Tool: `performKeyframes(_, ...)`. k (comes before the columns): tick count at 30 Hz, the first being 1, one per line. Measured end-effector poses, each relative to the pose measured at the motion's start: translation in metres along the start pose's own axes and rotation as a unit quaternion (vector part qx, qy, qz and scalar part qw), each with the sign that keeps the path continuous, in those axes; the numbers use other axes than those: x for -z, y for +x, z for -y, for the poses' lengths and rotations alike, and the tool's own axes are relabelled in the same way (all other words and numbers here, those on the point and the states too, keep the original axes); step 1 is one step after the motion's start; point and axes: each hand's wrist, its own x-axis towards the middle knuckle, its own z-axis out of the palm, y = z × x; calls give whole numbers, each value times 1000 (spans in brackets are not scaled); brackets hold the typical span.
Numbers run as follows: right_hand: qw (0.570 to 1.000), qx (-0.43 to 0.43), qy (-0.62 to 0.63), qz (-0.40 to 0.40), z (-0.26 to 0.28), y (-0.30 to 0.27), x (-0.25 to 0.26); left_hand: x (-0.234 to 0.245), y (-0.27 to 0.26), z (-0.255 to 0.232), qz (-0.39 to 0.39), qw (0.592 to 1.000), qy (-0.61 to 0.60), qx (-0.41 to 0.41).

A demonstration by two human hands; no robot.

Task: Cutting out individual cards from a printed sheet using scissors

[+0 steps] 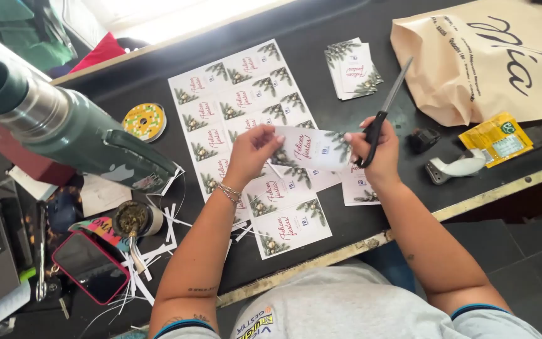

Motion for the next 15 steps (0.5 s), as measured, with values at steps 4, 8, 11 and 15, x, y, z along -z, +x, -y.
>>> performKeyframes(4, 1000, -4, 26, 9, -6, 11, 8, -4, 0, 6, 44, 998, -36, -11)
performKeyframes(8, 998, -21, 21, 61, 0, 8, 6, 0, 8, 23, 44, 996, -78, -20)
performKeyframes(11, 995, -45, 65, 54, -2, 7, 7, -4, 4, 39, 53, 992, -111, -8)
performKeyframes(15, 988, -50, 144, -12, -20, 18, 21, -15, -12, 19, 180, 960, -216, 7)
